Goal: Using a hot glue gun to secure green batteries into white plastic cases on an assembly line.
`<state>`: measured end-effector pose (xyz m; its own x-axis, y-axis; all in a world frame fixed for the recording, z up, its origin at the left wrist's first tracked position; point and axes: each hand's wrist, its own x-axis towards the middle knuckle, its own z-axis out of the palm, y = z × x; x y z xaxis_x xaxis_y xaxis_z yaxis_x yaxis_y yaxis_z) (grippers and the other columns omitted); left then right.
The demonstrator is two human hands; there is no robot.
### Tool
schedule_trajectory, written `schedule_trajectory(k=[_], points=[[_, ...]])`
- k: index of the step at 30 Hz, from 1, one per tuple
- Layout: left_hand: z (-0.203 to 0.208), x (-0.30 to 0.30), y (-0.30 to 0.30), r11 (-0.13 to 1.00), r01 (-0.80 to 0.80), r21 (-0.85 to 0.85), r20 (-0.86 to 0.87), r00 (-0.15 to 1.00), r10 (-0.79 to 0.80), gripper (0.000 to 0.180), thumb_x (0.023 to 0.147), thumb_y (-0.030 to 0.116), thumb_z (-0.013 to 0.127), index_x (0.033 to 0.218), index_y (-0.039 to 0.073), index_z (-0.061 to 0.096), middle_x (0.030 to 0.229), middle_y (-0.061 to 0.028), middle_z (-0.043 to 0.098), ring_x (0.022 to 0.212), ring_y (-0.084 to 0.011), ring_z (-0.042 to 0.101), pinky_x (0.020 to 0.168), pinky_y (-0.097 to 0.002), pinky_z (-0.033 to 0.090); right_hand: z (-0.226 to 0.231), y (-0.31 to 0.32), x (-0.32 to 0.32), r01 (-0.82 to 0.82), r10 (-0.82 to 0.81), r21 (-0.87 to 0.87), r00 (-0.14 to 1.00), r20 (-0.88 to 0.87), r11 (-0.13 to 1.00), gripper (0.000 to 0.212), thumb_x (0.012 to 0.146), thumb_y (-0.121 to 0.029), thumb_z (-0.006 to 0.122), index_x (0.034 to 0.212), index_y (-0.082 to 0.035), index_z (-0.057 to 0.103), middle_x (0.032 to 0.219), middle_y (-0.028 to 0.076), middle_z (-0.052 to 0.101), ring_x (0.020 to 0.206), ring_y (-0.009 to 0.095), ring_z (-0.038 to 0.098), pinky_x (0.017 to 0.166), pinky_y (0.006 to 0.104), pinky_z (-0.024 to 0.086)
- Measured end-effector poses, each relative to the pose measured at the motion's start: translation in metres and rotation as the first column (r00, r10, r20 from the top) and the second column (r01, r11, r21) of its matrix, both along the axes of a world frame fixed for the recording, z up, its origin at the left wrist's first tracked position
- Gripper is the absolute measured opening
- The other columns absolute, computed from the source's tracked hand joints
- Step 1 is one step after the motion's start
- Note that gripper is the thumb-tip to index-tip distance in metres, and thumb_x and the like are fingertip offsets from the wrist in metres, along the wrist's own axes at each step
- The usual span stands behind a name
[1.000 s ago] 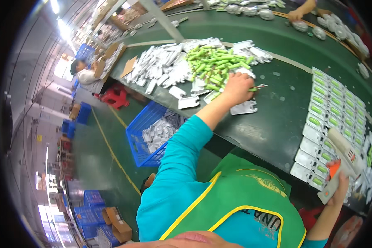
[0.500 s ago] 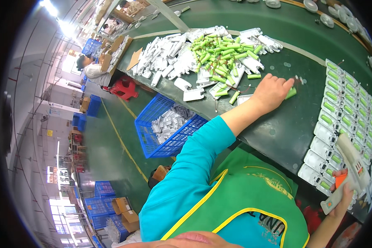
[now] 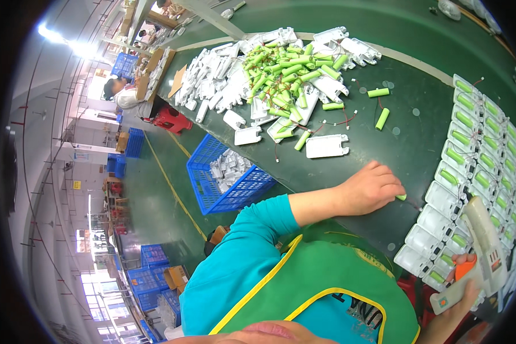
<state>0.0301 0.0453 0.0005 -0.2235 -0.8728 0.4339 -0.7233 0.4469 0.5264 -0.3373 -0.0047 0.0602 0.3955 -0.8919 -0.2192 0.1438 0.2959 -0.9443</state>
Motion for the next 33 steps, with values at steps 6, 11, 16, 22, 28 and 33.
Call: schedule_trajectory(k=[6,11,16,22,28,33], points=[[-0.001,0.005,-0.013,0.991,-0.107,0.078,0.019,0.994,0.106,0.029,0.072,0.010,0.077,0.097,0.013,0.063,0.105,-0.0017,0.056,0.099,-0.0241,0.053,0.083,-0.0390,0.041,0.009,0.005,0.016,0.115,-0.113,0.034,0.993,-0.044,0.993,0.065,0.086,-0.047,0.058,0.125,0.004,0.048,0.107,0.014,0.055,0.104,0.025,0.055,0.072,0.0262,0.044],[-0.001,0.009,-0.017,0.981,-0.148,0.123,-0.046,0.987,0.154,0.030,0.070,0.009,0.078,0.096,0.013,0.063,0.104,-0.0030,0.055,0.099,-0.0257,0.053,0.083,-0.0401,0.041,0.001,-0.003,0.007,0.028,-0.028,0.032,1.000,-0.015,0.999,0.061,0.090,-0.047,0.053,0.126,0.001,0.048,0.109,0.010,0.057,0.105,0.019,0.050,0.073,0.0249,0.039],[0.004,0.011,-0.017,0.981,-0.159,0.113,-0.118,0.978,0.172,0.029,0.070,0.008,0.078,0.093,0.012,0.061,0.104,-0.0041,0.055,0.098,-0.0271,0.052,0.084,-0.0408,0.041,-0.003,-0.008,0.006,-0.033,0.034,0.067,0.999,-0.013,0.997,0.063,0.088,-0.049,0.056,0.125,0.002,0.048,0.108,0.010,0.057,0.106,0.020,0.051,0.073,0.0254,0.040],[-0.006,0.009,-0.014,0.986,-0.138,0.098,-0.145,0.978,0.152,0.026,0.070,0.009,0.077,0.089,0.011,0.060,0.102,-0.0045,0.057,0.098,-0.0284,0.052,0.085,-0.0407,0.041,0.013,0.000,0.014,-0.120,0.120,-0.002,0.989,-0.090,0.993,0.066,0.088,-0.051,0.058,0.126,0.002,0.048,0.105,0.011,0.058,0.103,0.022,0.055,0.071,0.0262,0.042],[-0.021,0.006,-0.021,0.987,-0.157,-0.015,-0.196,0.969,0.152,0.020,0.067,0.010,0.072,0.079,0.008,0.057,0.087,-0.0122,0.059,0.088,-0.0355,0.057,0.077,-0.0473,0.045,-0.003,0.028,-0.017,0.044,-0.033,0.099,0.993,-0.110,0.994,0.063,0.085,-0.031,0.067,0.131,0.008,0.048,0.118,0.018,0.064,0.102,0.031,0.067,0.085,0.0409,0.055],[-0.010,0.019,-0.015,0.979,-0.182,0.088,-0.089,0.978,0.189,0.018,0.073,0.006,0.074,0.082,0.008,0.059,0.086,-0.0088,0.062,0.083,-0.0331,0.058,0.074,-0.0432,0.045,0.005,0.019,0.020,-0.054,0.062,0.063,0.988,-0.138,0.997,0.048,0.088,-0.027,0.064,0.127,0.001,0.055,0.109,0.014,0.068,0.095,0.020,0.066,0.074,0.0304,0.051]])
